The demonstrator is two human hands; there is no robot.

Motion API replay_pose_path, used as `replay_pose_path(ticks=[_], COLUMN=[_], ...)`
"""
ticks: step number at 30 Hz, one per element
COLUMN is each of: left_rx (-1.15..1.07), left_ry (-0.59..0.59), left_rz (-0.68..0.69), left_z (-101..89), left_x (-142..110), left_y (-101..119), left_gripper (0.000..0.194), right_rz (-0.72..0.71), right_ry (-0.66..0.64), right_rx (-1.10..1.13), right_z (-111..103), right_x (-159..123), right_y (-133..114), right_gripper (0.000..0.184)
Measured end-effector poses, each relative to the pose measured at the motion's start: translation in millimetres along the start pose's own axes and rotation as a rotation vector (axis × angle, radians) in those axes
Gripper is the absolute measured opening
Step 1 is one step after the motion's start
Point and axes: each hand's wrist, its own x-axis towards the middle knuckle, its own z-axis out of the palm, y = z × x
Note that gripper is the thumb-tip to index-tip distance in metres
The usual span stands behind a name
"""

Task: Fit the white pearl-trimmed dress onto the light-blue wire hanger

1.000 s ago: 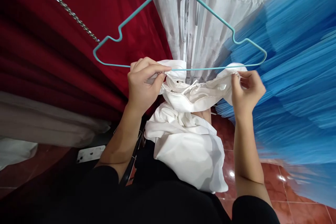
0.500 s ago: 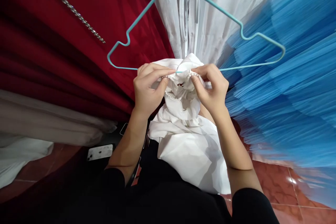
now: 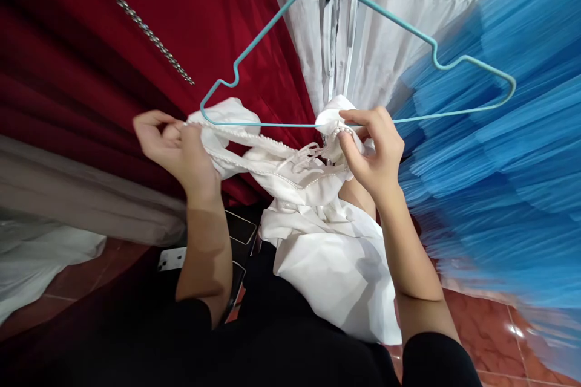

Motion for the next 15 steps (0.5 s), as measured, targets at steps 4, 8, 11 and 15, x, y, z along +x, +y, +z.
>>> replay_pose_path(ticks=[4,8,11,15], left_rx=[-0.003,0.015,-0.002,-0.091], left_ry=[-0.105,-0.17,-0.287,-0.312], left_rz=[0.057,0.143,0.16,0.266], left_z=[17.0,40.8,50.9,52.9], left_x=[44,54,48,23], left_y=[22,64,86,106], left_gripper=[0.026,0.032,0.034,0.044], right_rz=[-0.022,-0.035,-0.006,0.027], right_ry=[0.027,0.064,0.098,0.168], right_rx=[0.008,0.027,0.057,0.094], right_z=[2,7,11,16], right_x=[0,-2,-4,-6], right_y=[-1,0,2,7], right_gripper=[0.018,0.014,0.007,0.006])
